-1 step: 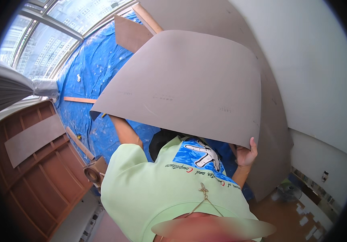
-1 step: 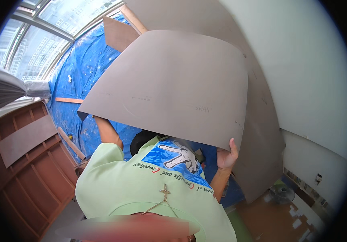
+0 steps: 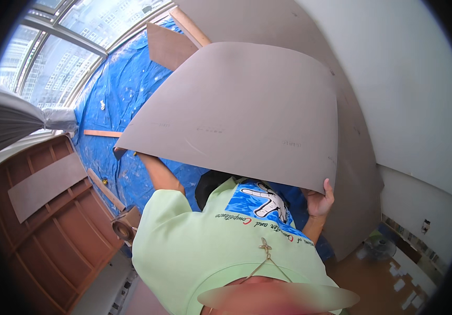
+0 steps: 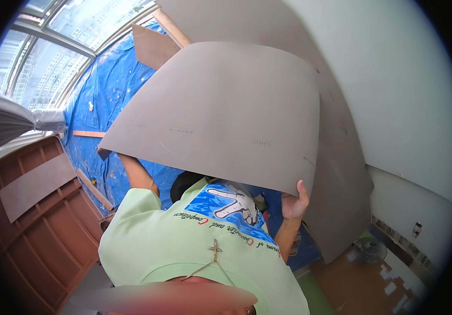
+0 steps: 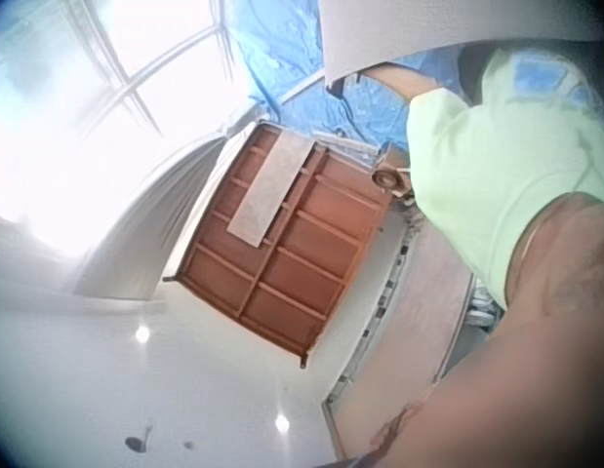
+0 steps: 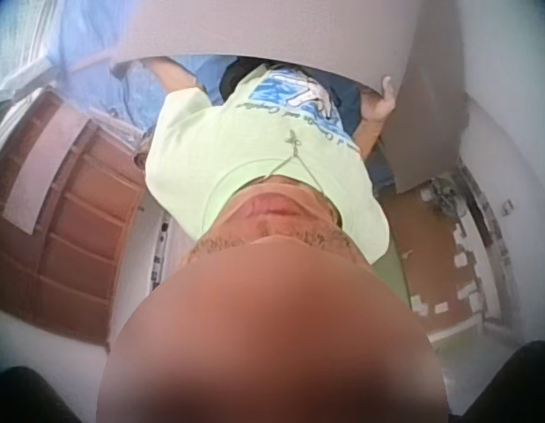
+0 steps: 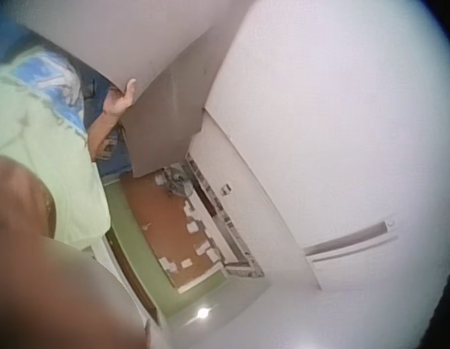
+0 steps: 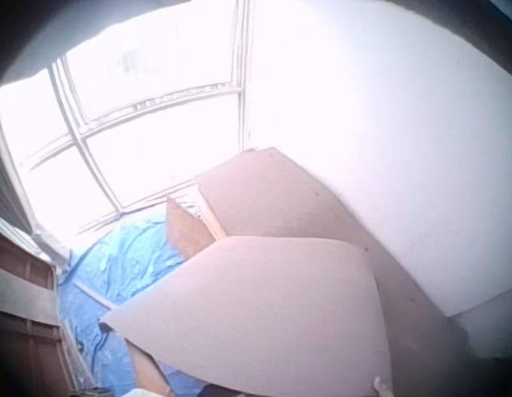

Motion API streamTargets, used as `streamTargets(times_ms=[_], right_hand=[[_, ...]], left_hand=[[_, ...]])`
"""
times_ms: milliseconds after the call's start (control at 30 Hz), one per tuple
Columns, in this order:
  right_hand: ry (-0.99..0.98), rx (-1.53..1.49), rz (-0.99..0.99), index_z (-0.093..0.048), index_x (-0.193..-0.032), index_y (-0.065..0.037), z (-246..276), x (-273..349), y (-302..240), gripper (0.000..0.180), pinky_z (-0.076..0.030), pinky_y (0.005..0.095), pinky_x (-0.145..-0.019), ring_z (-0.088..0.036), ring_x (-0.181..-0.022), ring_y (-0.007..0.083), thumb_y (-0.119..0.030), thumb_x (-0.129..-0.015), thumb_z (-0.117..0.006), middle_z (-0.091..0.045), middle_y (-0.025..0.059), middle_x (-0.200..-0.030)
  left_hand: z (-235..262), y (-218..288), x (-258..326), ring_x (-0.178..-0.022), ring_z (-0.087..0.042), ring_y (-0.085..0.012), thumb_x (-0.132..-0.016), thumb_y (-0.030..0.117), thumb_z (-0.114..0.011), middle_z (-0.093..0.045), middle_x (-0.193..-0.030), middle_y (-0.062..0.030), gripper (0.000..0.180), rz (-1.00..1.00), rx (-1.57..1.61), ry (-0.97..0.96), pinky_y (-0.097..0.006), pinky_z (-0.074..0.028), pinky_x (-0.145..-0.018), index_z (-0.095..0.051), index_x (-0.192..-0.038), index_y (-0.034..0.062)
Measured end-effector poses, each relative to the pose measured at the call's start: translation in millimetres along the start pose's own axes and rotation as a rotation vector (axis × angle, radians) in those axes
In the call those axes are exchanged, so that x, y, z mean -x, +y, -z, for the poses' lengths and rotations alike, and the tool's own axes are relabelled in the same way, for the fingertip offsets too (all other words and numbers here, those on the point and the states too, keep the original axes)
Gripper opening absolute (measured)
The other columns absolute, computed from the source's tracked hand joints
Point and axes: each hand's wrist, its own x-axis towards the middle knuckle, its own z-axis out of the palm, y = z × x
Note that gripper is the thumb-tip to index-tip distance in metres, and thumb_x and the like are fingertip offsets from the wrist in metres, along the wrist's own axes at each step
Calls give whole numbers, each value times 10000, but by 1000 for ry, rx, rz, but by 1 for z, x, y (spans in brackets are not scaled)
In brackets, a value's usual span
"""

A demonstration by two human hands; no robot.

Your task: The person positions a large drywall sheet, measures and marks it with a tape measure and pencil, then uses a straight edge and utility knife to score and cut the sheet. The cut piece is separated and set aside.

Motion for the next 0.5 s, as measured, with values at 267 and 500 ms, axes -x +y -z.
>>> streamTargets(times_ms=[267, 500], right_hand=[[-166, 46, -97, -502, -1363, -18, 6, -15, 21, 491, -485, 429, -1004, -588, -1204, 250, -304, -972, -582, -604, 120, -1300], [-146, -151, -47, -498, -1365, -36, -8, -21, 31, 452, -569, 474, -907, -649, -1113, 307, -327, -1019, -489, -627, 157, -1270]], left_hand=[[-85, 187, -12, -1129, -614, -366, -952, 192, -525, -598, -1242, -256, 441, -101, -163, -558, -451, -495, -992, -517, -1250, -133], [-299, 317, 116, -956, -678, -289, -968, 229, -533, -652, -1069, -183, 382, -302, -227, -990, -373, -563, -841, -558, -1156, -103]])
